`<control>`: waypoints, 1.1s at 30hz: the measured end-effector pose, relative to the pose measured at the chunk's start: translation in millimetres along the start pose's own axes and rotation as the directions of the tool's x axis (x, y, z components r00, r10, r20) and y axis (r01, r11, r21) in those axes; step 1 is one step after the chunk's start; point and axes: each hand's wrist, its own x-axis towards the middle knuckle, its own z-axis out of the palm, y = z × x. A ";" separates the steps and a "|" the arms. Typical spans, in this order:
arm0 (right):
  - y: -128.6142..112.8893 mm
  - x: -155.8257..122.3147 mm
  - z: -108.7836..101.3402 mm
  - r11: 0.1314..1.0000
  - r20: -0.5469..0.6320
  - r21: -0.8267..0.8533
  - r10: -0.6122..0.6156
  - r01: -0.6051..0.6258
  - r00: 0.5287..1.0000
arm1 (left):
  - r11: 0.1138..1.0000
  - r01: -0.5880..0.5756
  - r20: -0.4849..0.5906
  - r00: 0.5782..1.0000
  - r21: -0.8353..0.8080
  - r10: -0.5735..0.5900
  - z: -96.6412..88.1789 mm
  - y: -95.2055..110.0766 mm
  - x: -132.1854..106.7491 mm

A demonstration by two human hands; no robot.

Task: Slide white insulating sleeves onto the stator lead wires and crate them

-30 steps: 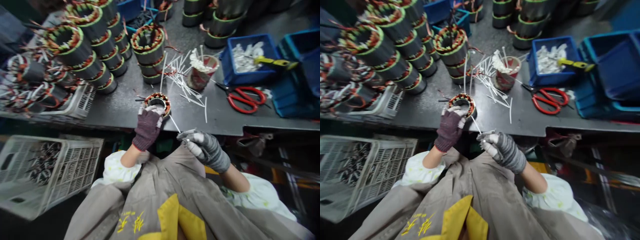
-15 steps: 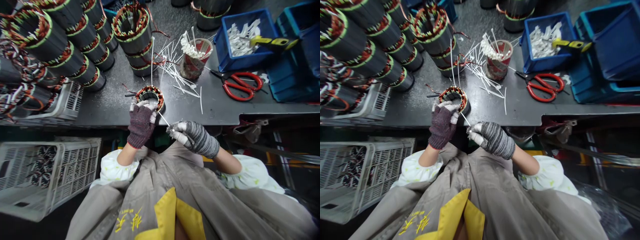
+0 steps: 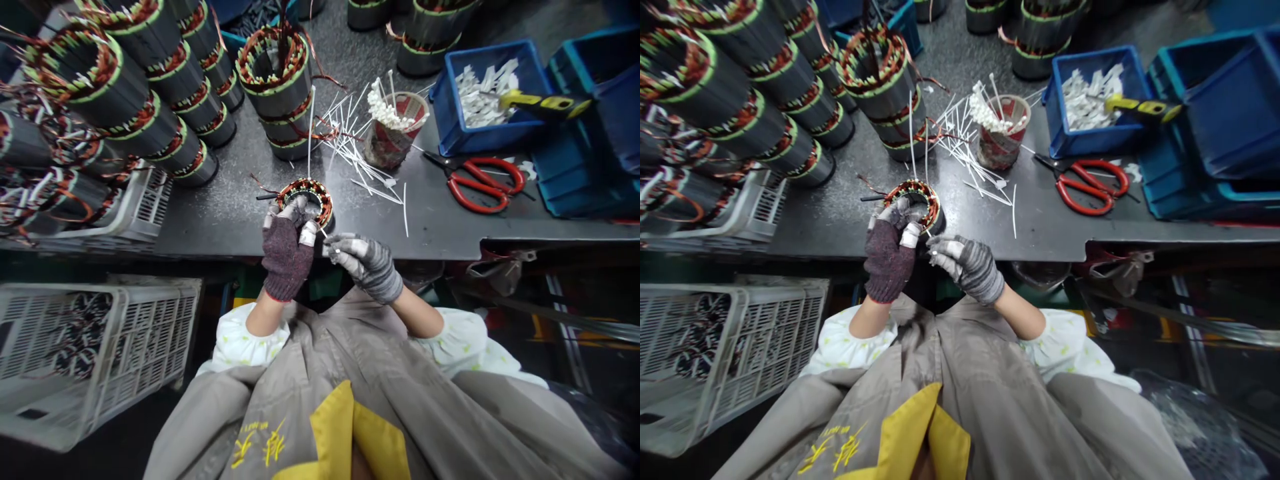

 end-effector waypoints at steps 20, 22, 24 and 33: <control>-8.8 10.6 22.3 0.961 -0.360 -0.109 0.201 -0.255 0.911 | 0.970 -0.234 0.183 0.958 0.064 0.219 -9.3 -6.6 1.2; -12.4 12.3 23.6 0.944 -0.396 -0.050 0.280 -0.325 0.875 | 0.962 -0.266 0.199 0.948 0.065 0.249 -8.3 -8.6 1.3; -15.9 14.0 25.8 0.932 -0.440 -0.015 0.319 -0.362 0.839 | 0.955 -0.287 0.202 0.942 0.070 0.268 -5.3 -11.1 0.9; -15.8 11.5 23.7 0.945 -0.448 -0.076 0.253 -0.319 0.857 | 0.956 -0.272 0.116 0.959 0.114 0.259 6.1 -11.5 -4.5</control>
